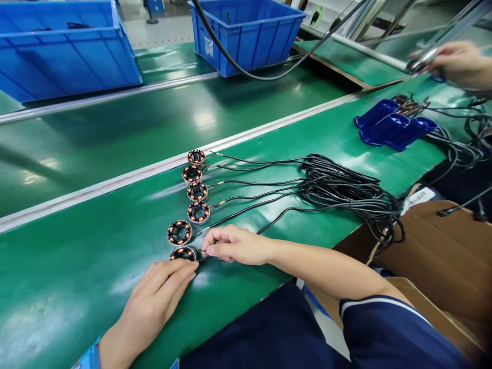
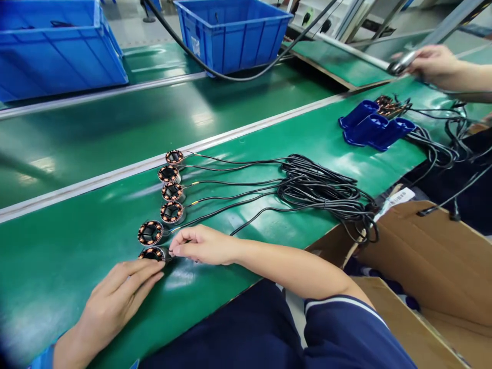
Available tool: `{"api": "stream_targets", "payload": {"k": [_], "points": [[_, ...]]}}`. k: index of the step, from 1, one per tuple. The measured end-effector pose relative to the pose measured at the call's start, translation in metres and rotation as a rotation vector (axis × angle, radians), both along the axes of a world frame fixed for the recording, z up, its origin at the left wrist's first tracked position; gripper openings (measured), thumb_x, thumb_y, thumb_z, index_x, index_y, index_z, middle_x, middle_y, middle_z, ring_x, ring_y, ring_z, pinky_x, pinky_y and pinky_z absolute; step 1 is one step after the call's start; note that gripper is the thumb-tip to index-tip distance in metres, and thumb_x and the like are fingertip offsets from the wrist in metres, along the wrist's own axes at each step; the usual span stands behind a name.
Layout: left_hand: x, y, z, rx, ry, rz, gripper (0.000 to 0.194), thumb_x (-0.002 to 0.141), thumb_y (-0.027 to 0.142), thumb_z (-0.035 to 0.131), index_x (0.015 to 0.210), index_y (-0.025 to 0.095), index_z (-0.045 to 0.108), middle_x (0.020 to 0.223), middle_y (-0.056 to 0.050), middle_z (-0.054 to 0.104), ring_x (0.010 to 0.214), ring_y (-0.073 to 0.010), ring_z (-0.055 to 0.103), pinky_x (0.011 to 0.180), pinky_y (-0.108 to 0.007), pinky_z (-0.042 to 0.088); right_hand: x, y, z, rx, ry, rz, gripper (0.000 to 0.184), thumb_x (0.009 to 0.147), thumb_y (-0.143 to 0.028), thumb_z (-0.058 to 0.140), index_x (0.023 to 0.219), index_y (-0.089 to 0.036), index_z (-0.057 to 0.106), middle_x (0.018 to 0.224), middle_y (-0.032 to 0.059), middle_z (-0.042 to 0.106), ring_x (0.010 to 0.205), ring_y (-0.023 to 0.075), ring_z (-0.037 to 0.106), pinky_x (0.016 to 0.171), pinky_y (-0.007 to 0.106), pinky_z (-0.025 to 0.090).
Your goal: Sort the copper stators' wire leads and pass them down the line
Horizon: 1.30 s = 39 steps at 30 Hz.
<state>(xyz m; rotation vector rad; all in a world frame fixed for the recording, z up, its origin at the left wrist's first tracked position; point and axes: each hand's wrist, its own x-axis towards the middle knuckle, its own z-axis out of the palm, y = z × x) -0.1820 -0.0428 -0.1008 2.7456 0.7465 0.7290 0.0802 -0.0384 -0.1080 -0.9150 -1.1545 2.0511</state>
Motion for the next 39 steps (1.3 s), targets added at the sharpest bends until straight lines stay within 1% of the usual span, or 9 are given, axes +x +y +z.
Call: {"api": "stream_targets", "payload": {"k": [6, 11, 14, 17, 20, 25, 29, 34, 39], "points": [[0.003, 0.001, 0.0, 0.017, 0.012, 0.02, 0.031, 0.093, 0.01, 0.069, 0.123, 0.014, 0.065, 0.114, -0.007, 0.068, 0.104, -0.0136, 0.064, 0.103, -0.026, 0.047, -0.005, -0.004, -0.002, -0.073, 0.059, -0.051, 0.012, 0.097, -0.026, 0.061, 0.096, -0.015, 0.056, 0.081, 0.0021, 0.068, 0.051, 0.0055, 0.042, 0.049, 0.019, 0.031], [0.003, -0.004, 0.004, 0.028, 0.046, -0.015, 0.023, 0.095, 0.011, 0.066, 0.117, 0.019, 0.069, 0.115, -0.007, 0.067, 0.099, -0.0152, 0.065, 0.092, -0.028, 0.049, -0.007, -0.006, -0.006, -0.163, 0.051, 0.036, 0.007, 0.1, -0.015, 0.049, 0.095, -0.019, 0.047, 0.064, -0.0023, 0.066, 0.045, 0.0066, 0.038, 0.047, 0.018, 0.028], [0.0, -0.011, 0.013, 0.007, 0.095, -0.043, 0.022, 0.098, 0.01, 0.06, 0.113, 0.023, 0.071, 0.12, -0.006, 0.065, 0.103, -0.0162, 0.066, 0.088, -0.028, 0.05, 0.001, -0.01, -0.001, -0.147, 0.067, 0.166, 0.003, 0.102, -0.02, 0.049, 0.099, -0.019, 0.048, 0.074, 0.0008, 0.07, 0.048, 0.0074, 0.044, 0.048, 0.018, 0.033], [-0.002, -0.009, 0.026, -0.056, 0.076, -0.072, 0.014, 0.101, 0.025, 0.06, 0.111, 0.022, 0.07, 0.123, -0.006, 0.064, 0.105, -0.0143, 0.066, 0.091, -0.025, 0.051, 0.016, -0.011, 0.015, 0.197, -0.073, 0.176, 0.016, 0.103, -0.029, 0.055, 0.112, -0.017, 0.057, 0.101, 0.0085, 0.074, 0.08, 0.0143, 0.067, 0.072, 0.027, 0.054], [-0.001, 0.009, 0.034, 0.015, 0.02, 0.015, 0.018, 0.096, 0.026, 0.068, 0.113, 0.02, 0.068, 0.117, -0.006, 0.066, 0.102, -0.015, 0.066, 0.098, -0.028, 0.049, 0.026, -0.004, 0.029, 0.717, -0.381, -0.093, 0.018, 0.103, -0.028, 0.058, 0.117, -0.018, 0.064, 0.118, 0.0095, 0.071, 0.111, 0.0202, 0.065, 0.103, 0.037, 0.05], [0.005, 0.048, 0.02, 0.143, 0.145, 0.025, 0.035, 0.094, 0.021, 0.071, 0.128, 0.016, 0.063, 0.117, -0.009, 0.07, 0.104, -0.0214, 0.065, 0.098, -0.036, 0.048, 0.014, 0.017, 0.019, 1.019, -0.592, -0.188, 0.021, 0.107, -0.024, 0.049, 0.115, -0.014, 0.066, 0.117, 0.0134, 0.068, 0.112, 0.0235, 0.063, 0.103, 0.04, 0.052], [0.002, 0.058, 0.009, 0.099, 0.169, -0.046, 0.032, 0.097, 0.015, 0.064, 0.128, 0.02, 0.065, 0.118, -0.007, 0.07, 0.104, -0.0196, 0.065, 0.094, -0.034, 0.047, 0.007, 0.023, 0.015, 0.965, -0.562, -0.205, 0.022, 0.106, -0.023, 0.051, 0.108, -0.011, 0.069, 0.107, 0.0117, 0.065, 0.104, 0.0207, 0.062, 0.097, 0.034, 0.051], [-0.005, 0.058, 0.014, 0.039, 0.167, -0.156, 0.033, 0.101, 0.014, 0.055, 0.127, 0.03, 0.069, 0.121, -0.004, 0.067, 0.108, -0.0167, 0.062, 0.09, -0.027, 0.047, 0.01, 0.017, 0.018, 0.769, -0.521, -0.122, 0.01, 0.097, -0.021, 0.066, 0.099, -0.014, 0.073, 0.1, 0.0062, 0.062, 0.087, 0.015, 0.06, 0.082, 0.026, 0.049], [-0.009, 0.059, 0.019, -0.042, 0.238, -0.192, 0.041, 0.103, 0.016, 0.049, 0.135, 0.037, 0.064, 0.122, -0.003, 0.066, 0.103, -0.0139, 0.065, 0.085, -0.024, 0.051, 0.003, 0.012, 0.003, 0.165, -0.23, -0.105, 0.013, 0.1, -0.026, 0.061, 0.095, -0.015, 0.066, 0.083, 0.0012, 0.068, 0.076, 0.0128, 0.063, 0.076, 0.025, 0.048]]}}
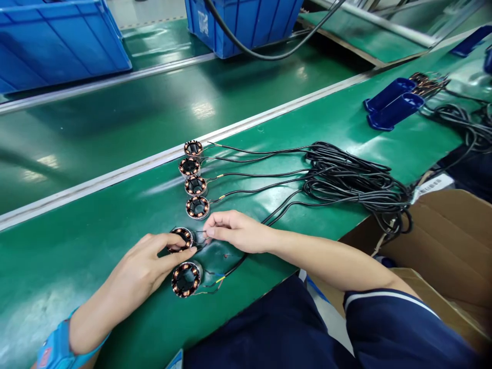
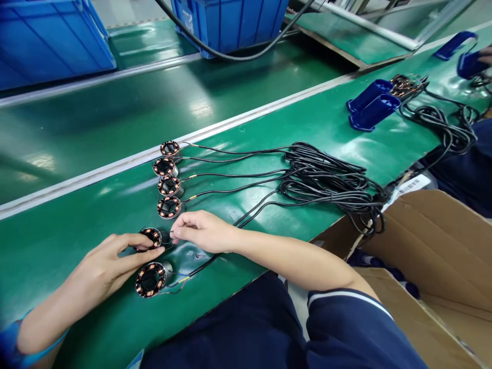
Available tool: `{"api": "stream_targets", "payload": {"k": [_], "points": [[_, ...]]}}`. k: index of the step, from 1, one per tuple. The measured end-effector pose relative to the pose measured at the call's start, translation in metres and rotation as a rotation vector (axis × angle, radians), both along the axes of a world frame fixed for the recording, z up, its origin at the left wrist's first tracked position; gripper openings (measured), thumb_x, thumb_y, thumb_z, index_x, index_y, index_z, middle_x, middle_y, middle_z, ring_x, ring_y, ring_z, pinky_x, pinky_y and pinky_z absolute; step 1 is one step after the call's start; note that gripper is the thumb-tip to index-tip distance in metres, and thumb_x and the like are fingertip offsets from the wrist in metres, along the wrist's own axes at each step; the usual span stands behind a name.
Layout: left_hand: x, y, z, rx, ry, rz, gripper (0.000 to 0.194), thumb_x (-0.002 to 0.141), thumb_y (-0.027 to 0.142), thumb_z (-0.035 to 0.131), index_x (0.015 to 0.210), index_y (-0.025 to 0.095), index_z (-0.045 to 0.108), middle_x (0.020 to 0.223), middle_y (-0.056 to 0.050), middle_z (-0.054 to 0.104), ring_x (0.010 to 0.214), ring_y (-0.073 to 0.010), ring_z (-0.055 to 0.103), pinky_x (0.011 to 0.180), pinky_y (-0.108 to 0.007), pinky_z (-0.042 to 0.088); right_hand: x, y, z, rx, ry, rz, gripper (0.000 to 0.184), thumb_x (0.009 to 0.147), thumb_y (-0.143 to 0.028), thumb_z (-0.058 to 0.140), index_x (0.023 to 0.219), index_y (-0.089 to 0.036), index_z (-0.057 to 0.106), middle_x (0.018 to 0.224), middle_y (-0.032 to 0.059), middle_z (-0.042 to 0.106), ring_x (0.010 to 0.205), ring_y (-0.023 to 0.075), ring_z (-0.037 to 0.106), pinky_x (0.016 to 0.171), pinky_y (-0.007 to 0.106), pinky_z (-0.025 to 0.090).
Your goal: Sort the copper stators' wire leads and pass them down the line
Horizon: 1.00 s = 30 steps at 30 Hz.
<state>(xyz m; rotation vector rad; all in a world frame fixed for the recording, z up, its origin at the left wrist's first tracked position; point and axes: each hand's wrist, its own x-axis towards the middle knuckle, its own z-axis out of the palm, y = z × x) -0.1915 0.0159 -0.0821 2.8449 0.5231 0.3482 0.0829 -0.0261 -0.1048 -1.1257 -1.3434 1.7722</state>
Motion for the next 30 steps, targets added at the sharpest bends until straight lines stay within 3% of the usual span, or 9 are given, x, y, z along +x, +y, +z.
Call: {"api": "stream_targets", "payload": {"k": [2, 5, 8, 13, 17, 20, 23, 25, 30], "points": [[-0.002, -0.002, 0.002, -0.01, 0.059, 0.011, 0.046, 0.104, 0.015, 0.045, 0.139, 0.04, 0.061, 0.122, -0.003, 0.066, 0.101, -0.0137, 0.066, 0.084, -0.024, 0.052, -0.003, -0.001, -0.007, -0.188, 0.173, -0.06, 0.012, 0.1, -0.024, 0.06, 0.092, -0.015, 0.062, 0.082, 0.002, 0.069, 0.076, 0.0123, 0.065, 0.074, 0.024, 0.049], [-0.004, -0.007, 0.008, -0.006, 0.097, 0.009, 0.045, 0.105, 0.017, 0.042, 0.139, 0.04, 0.061, 0.124, -0.002, 0.067, 0.101, -0.0137, 0.068, 0.082, -0.025, 0.054, 0.0, -0.003, -0.01, -0.21, 0.219, -0.011, 0.017, 0.098, -0.03, 0.064, 0.094, -0.014, 0.064, 0.084, 0.0041, 0.071, 0.073, 0.0118, 0.064, 0.066, 0.022, 0.047], [-0.005, -0.008, 0.017, -0.051, 0.059, -0.004, 0.036, 0.106, 0.028, 0.047, 0.136, 0.037, 0.063, 0.131, -0.002, 0.066, 0.111, -0.015, 0.068, 0.09, -0.025, 0.055, 0.014, -0.006, -0.001, -0.021, 0.137, 0.008, 0.027, 0.097, -0.039, 0.066, 0.106, -0.014, 0.069, 0.097, 0.0072, 0.074, 0.083, 0.0145, 0.065, 0.069, 0.024, 0.049], [0.019, 0.01, 0.024, 0.017, -0.107, 0.089, 0.027, 0.102, 0.028, 0.058, 0.128, 0.027, 0.066, 0.122, -0.002, 0.07, 0.105, -0.0144, 0.069, 0.096, -0.025, 0.053, 0.041, 0.01, 0.023, 0.483, -0.157, -0.369, 0.02, 0.1, -0.034, 0.062, 0.101, -0.016, 0.071, 0.102, 0.0061, 0.073, 0.095, 0.0177, 0.067, 0.087, 0.029, 0.051], [0.055, 0.033, 0.015, 0.086, -0.107, 0.069, 0.026, 0.102, 0.033, 0.059, 0.125, 0.023, 0.066, 0.121, -0.004, 0.072, 0.109, -0.0183, 0.068, 0.099, -0.032, 0.053, 0.048, 0.041, 0.022, 0.67, -0.372, -0.246, 0.021, 0.103, -0.033, 0.058, 0.098, -0.016, 0.071, 0.094, 0.0033, 0.073, 0.086, 0.0155, 0.066, 0.082, 0.027, 0.047], [0.07, 0.042, 0.006, 0.026, -0.025, 0.069, 0.028, 0.105, 0.038, 0.051, 0.122, 0.022, 0.065, 0.121, -0.005, 0.072, 0.107, -0.0191, 0.069, 0.095, -0.035, 0.054, 0.046, 0.053, 0.01, 0.55, -0.396, -0.109, 0.028, 0.105, -0.035, 0.054, 0.092, -0.016, 0.071, 0.083, 0.0012, 0.072, 0.077, 0.0141, 0.065, 0.076, 0.026, 0.044], [0.068, 0.043, 0.001, -0.019, -0.004, 0.099, 0.028, 0.106, 0.038, 0.048, 0.124, 0.023, 0.065, 0.119, -0.004, 0.073, 0.104, -0.0182, 0.07, 0.091, -0.034, 0.053, 0.043, 0.053, 0.001, 0.36, -0.32, -0.057, 0.03, 0.105, -0.03, 0.051, 0.086, -0.016, 0.07, 0.085, 0.0021, 0.074, 0.083, 0.0152, 0.067, 0.082, 0.027, 0.046], [0.063, 0.043, 0.0, -0.024, -0.002, 0.101, 0.027, 0.105, 0.036, 0.05, 0.125, 0.026, 0.066, 0.119, -0.003, 0.072, 0.104, -0.0182, 0.069, 0.089, -0.032, 0.052, 0.04, 0.05, -0.001, 0.203, -0.193, -0.092, 0.024, 0.1, -0.021, 0.051, 0.084, -0.016, 0.068, 0.087, 0.0022, 0.073, 0.086, 0.0148, 0.067, 0.083, 0.026, 0.046], [0.058, 0.05, 0.004, -0.066, 0.014, -0.03, 0.036, 0.104, 0.019, 0.045, 0.129, 0.035, 0.067, 0.119, -0.001, 0.069, 0.094, -0.0139, 0.065, 0.08, -0.025, 0.049, 0.028, 0.046, 0.007, -0.205, 0.101, -0.241, 0.013, 0.093, -0.013, 0.056, 0.081, -0.016, 0.06, 0.075, -0.0006, 0.067, 0.067, 0.0095, 0.057, 0.064, 0.02, 0.04]]}}
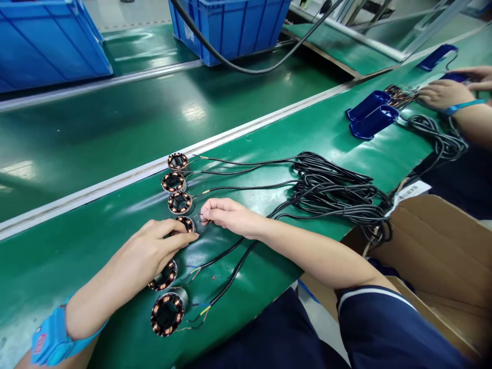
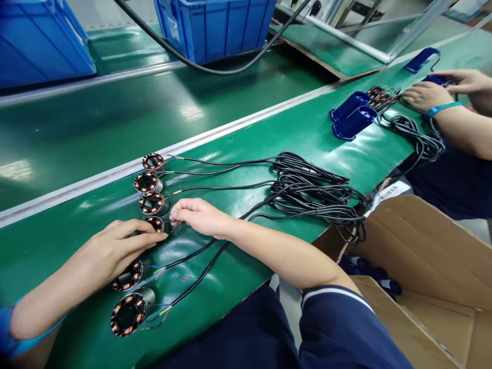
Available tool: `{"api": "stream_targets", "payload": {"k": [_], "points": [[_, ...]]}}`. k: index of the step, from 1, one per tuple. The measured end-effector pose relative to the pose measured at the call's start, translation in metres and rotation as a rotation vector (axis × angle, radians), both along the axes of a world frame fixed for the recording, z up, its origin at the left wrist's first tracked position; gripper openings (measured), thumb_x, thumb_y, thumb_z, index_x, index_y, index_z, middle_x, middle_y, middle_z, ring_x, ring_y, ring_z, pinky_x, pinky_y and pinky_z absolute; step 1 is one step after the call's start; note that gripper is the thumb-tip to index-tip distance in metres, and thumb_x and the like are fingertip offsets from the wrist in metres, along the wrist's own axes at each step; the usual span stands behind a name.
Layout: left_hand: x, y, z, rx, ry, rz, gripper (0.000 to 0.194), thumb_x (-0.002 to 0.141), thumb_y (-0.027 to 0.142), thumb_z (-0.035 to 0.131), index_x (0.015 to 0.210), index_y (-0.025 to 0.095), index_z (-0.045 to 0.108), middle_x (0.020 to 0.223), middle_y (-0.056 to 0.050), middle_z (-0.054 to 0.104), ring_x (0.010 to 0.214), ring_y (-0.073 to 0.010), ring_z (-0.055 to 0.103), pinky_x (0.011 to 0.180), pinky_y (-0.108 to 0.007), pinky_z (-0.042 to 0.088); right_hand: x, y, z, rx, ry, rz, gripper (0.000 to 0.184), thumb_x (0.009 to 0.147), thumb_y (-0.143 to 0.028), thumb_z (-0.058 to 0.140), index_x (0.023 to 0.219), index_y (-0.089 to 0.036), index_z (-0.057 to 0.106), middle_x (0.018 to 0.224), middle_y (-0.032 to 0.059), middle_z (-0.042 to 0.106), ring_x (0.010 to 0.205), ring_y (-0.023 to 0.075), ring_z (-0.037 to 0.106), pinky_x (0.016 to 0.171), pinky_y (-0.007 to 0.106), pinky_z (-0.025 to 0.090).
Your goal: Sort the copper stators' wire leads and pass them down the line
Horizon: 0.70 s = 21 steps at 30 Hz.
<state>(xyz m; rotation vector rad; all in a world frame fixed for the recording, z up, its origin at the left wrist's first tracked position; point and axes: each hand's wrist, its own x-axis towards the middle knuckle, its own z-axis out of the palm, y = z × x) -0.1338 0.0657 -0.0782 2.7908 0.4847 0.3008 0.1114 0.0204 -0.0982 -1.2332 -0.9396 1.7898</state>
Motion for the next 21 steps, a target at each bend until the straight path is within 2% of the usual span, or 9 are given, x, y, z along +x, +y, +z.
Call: {"api": "stream_targets", "payload": {"k": [4, 6, 8, 10, 12, 15, 17, 19, 21], "points": [[-0.002, 0.001, 0.004, -0.03, 0.017, -0.038, 0.04, 0.103, 0.018, 0.044, 0.13, 0.037, 0.067, 0.116, 0.0, 0.069, 0.088, -0.0125, 0.065, 0.076, -0.023, 0.049, -0.003, 0.0, -0.003, -0.114, 0.024, 0.012, 0.015, 0.094, -0.01, 0.051, 0.082, -0.016, 0.057, 0.063, -0.0008, 0.064, 0.057, 0.0079, 0.051, 0.053, 0.017, 0.03], [-0.006, -0.001, 0.007, -0.036, 0.039, -0.037, 0.041, 0.104, 0.02, 0.043, 0.132, 0.039, 0.066, 0.116, 0.001, 0.07, 0.086, -0.0123, 0.065, 0.075, -0.023, 0.049, 0.002, -0.002, -0.009, -0.12, 0.057, 0.09, 0.012, 0.094, -0.013, 0.052, 0.084, -0.016, 0.059, 0.066, 0.0005, 0.067, 0.052, 0.007, 0.047, 0.048, 0.017, 0.026], [-0.01, -0.004, 0.012, -0.051, 0.054, -0.062, 0.038, 0.105, 0.024, 0.043, 0.13, 0.04, 0.067, 0.116, 0.001, 0.07, 0.09, -0.0123, 0.066, 0.077, -0.022, 0.05, 0.009, -0.004, -0.013, -0.084, 0.104, 0.203, 0.011, 0.095, -0.024, 0.06, 0.09, -0.015, 0.063, 0.077, 0.0044, 0.072, 0.054, 0.0077, 0.051, 0.048, 0.017, 0.032], [-0.012, -0.005, 0.016, -0.059, 0.032, -0.084, 0.033, 0.107, 0.03, 0.044, 0.128, 0.037, 0.068, 0.119, 0.002, 0.07, 0.099, -0.012, 0.068, 0.082, -0.021, 0.052, 0.016, -0.006, -0.011, 0.036, 0.087, 0.225, 0.024, 0.093, -0.037, 0.067, 0.094, -0.014, 0.067, 0.089, 0.0084, 0.074, 0.066, 0.0117, 0.061, 0.057, 0.021, 0.046], [-0.01, -0.001, 0.018, -0.014, -0.039, -0.038, 0.027, 0.106, 0.034, 0.048, 0.124, 0.032, 0.068, 0.12, 0.001, 0.07, 0.106, -0.0124, 0.067, 0.091, -0.021, 0.051, 0.022, -0.003, -0.004, 0.258, -0.054, 0.092, 0.028, 0.094, -0.042, 0.067, 0.095, -0.014, 0.069, 0.094, 0.0086, 0.073, 0.078, 0.0155, 0.066, 0.071, 0.027, 0.053], [0.0, 0.014, 0.013, 0.157, -0.123, 0.114, 0.023, 0.103, 0.034, 0.057, 0.12, 0.023, 0.067, 0.118, -0.003, 0.071, 0.108, -0.0174, 0.067, 0.099, -0.029, 0.048, 0.026, 0.012, 0.01, 0.696, -0.394, -0.131, 0.021, 0.099, -0.033, 0.061, 0.095, -0.015, 0.07, 0.095, 0.006, 0.072, 0.086, 0.0159, 0.065, 0.083, 0.029, 0.05], [0.01, 0.025, 0.007, 0.238, -0.107, 0.15, 0.024, 0.101, 0.034, 0.06, 0.12, 0.02, 0.066, 0.119, -0.005, 0.071, 0.108, -0.0215, 0.067, 0.097, -0.035, 0.049, 0.027, 0.027, 0.013, 0.899, -0.564, -0.119, 0.018, 0.1, -0.028, 0.058, 0.095, -0.015, 0.07, 0.095, 0.0052, 0.072, 0.089, 0.0161, 0.064, 0.086, 0.029, 0.047], [0.017, 0.035, 0.0, 0.267, -0.077, 0.133, 0.028, 0.1, 0.034, 0.061, 0.122, 0.018, 0.065, 0.12, -0.007, 0.071, 0.108, -0.024, 0.067, 0.095, -0.037, 0.05, 0.026, 0.041, 0.009, 0.921, -0.65, -0.016, 0.02, 0.101, -0.026, 0.057, 0.092, -0.015, 0.071, 0.086, 0.0032, 0.07, 0.082, 0.0152, 0.063, 0.081, 0.028, 0.045], [0.021, 0.039, -0.005, 0.269, -0.07, 0.105, 0.029, 0.1, 0.033, 0.061, 0.125, 0.018, 0.064, 0.122, -0.008, 0.07, 0.109, -0.0246, 0.067, 0.095, -0.038, 0.05, 0.025, 0.049, 0.0, 0.78, -0.64, 0.102, 0.025, 0.102, -0.027, 0.056, 0.088, -0.015, 0.072, 0.076, 0.0008, 0.068, 0.071, 0.0132, 0.059, 0.073, 0.026, 0.042]]}}
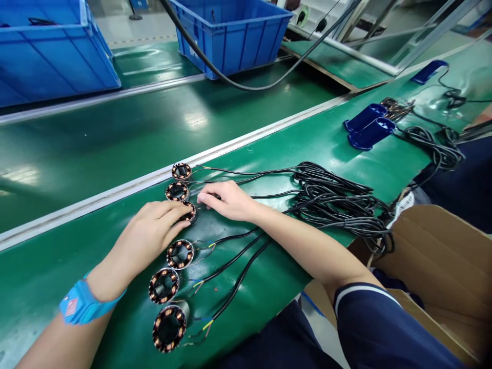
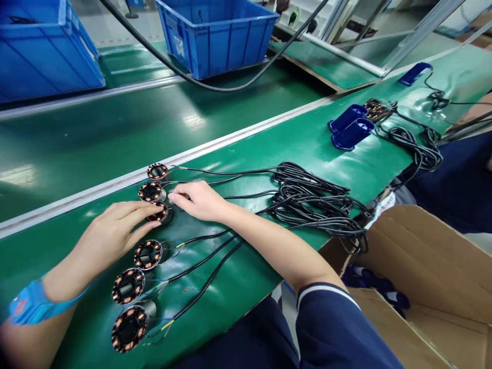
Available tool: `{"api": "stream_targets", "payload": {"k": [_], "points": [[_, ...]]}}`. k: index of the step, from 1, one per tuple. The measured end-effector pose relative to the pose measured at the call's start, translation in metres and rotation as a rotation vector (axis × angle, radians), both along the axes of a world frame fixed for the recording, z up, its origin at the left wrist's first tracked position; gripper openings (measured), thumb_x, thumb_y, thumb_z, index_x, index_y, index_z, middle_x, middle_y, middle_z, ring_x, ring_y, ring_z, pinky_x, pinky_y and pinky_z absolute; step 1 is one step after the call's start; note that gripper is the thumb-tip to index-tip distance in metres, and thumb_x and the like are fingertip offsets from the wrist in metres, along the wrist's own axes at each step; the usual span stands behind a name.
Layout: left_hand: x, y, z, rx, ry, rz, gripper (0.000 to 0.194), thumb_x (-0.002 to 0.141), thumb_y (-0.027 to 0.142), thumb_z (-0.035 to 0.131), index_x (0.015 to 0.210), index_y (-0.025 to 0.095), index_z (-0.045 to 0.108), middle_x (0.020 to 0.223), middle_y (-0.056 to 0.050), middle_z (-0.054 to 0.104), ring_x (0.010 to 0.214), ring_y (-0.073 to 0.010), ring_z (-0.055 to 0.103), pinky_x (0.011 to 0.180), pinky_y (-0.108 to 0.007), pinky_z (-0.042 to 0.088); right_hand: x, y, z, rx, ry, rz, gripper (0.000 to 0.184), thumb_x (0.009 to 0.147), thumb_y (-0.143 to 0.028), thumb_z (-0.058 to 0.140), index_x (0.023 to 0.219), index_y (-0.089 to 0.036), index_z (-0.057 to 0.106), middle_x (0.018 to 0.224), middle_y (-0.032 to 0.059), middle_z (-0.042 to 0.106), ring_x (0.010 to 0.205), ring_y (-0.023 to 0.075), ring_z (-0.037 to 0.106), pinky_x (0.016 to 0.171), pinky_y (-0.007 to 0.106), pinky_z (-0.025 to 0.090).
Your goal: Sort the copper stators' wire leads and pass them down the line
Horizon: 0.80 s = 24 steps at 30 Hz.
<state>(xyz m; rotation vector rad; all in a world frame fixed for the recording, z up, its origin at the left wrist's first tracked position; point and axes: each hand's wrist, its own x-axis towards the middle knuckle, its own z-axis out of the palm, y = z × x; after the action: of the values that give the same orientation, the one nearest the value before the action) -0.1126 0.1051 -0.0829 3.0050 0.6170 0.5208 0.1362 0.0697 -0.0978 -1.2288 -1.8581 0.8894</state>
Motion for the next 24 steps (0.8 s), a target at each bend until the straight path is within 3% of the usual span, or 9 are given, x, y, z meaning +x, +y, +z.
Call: {"api": "stream_targets", "payload": {"k": [5, 8, 11, 14, 16, 18, 21, 24], "points": [[-0.003, 0.002, -0.002, -0.058, -0.01, -0.072, 0.03, 0.101, 0.024, 0.057, 0.13, 0.021, 0.065, 0.125, -0.006, 0.069, 0.115, -0.0238, 0.063, 0.097, -0.037, 0.047, -0.003, 0.001, -0.01, -0.435, 0.381, 0.062, 0.017, 0.095, -0.019, 0.059, 0.08, -0.014, 0.066, 0.082, 0.0005, 0.071, 0.059, 0.0078, 0.05, 0.06, 0.021, 0.038], [-0.006, 0.005, 0.001, -0.094, 0.019, -0.133, 0.033, 0.103, 0.018, 0.051, 0.132, 0.025, 0.065, 0.114, -0.004, 0.07, 0.115, -0.0233, 0.062, 0.094, -0.037, 0.047, -0.006, 0.0, -0.008, -0.632, 0.597, 0.022, 0.013, 0.091, -0.016, 0.059, 0.079, -0.014, 0.062, 0.079, 0.0001, 0.068, 0.053, 0.0057, 0.043, 0.051, 0.019, 0.03], [-0.01, 0.007, 0.003, -0.117, 0.06, -0.146, 0.037, 0.103, 0.016, 0.047, 0.13, 0.032, 0.067, 0.104, -0.003, 0.069, 0.099, -0.022, 0.064, 0.082, -0.035, 0.046, -0.009, -0.001, -0.01, -0.778, 0.651, -0.036, 0.013, 0.095, -0.016, 0.053, 0.083, -0.016, 0.056, 0.072, -0.0007, 0.066, 0.048, 0.0056, 0.041, 0.047, 0.018, 0.026], [-0.016, 0.005, 0.007, -0.156, 0.105, -0.137, 0.04, 0.102, 0.017, 0.046, 0.127, 0.036, 0.069, 0.099, -0.002, 0.068, 0.086, -0.0196, 0.063, 0.075, -0.033, 0.045, -0.009, -0.006, -0.013, -0.792, 0.566, 0.011, 0.013, 0.101, -0.019, 0.049, 0.088, -0.018, 0.051, 0.069, -0.0004, 0.067, 0.046, 0.0061, 0.04, 0.046, 0.017, 0.029], [-0.02, 0.001, 0.012, -0.208, 0.129, -0.143, 0.038, 0.102, 0.019, 0.045, 0.124, 0.037, 0.071, 0.096, -0.001, 0.068, 0.083, -0.0178, 0.064, 0.073, -0.031, 0.045, -0.006, -0.011, -0.01, -0.73, 0.488, 0.115, 0.011, 0.101, -0.024, 0.052, 0.092, -0.018, 0.054, 0.076, 0.0017, 0.07, 0.052, 0.0074, 0.05, 0.051, 0.018, 0.039], [-0.021, -0.001, 0.018, -0.261, 0.118, -0.148, 0.033, 0.104, 0.024, 0.046, 0.123, 0.035, 0.071, 0.099, 0.0, 0.069, 0.085, -0.0159, 0.065, 0.074, -0.03, 0.046, -0.001, -0.013, -0.004, -0.541, 0.417, 0.147, 0.013, 0.1, -0.029, 0.058, 0.097, -0.017, 0.059, 0.088, 0.004, 0.072, 0.07, 0.0117, 0.064, 0.067, 0.023, 0.052], [-0.015, 0.003, 0.021, -0.206, 0.013, -0.019, 0.025, 0.104, 0.034, 0.052, 0.119, 0.028, 0.071, 0.106, -0.002, 0.071, 0.094, -0.0177, 0.068, 0.082, -0.031, 0.048, 0.006, -0.007, 0.006, -0.09, 0.301, -0.018, 0.016, 0.099, -0.033, 0.061, 0.099, -0.017, 0.065, 0.098, 0.0039, 0.071, 0.091, 0.0156, 0.066, 0.087, 0.029, 0.052], [-0.003, 0.018, 0.014, -0.08, -0.038, 0.128, 0.024, 0.102, 0.036, 0.057, 0.114, 0.02, 0.07, 0.11, -0.007, 0.072, 0.102, -0.0247, 0.067, 0.092, -0.04, 0.049, 0.007, 0.011, 0.008, 0.19, 0.156, -0.121, 0.017, 0.101, -0.029, 0.058, 0.094, -0.017, 0.066, 0.093, 0.0024, 0.07, 0.087, 0.0152, 0.064, 0.084, 0.028, 0.049]]}}
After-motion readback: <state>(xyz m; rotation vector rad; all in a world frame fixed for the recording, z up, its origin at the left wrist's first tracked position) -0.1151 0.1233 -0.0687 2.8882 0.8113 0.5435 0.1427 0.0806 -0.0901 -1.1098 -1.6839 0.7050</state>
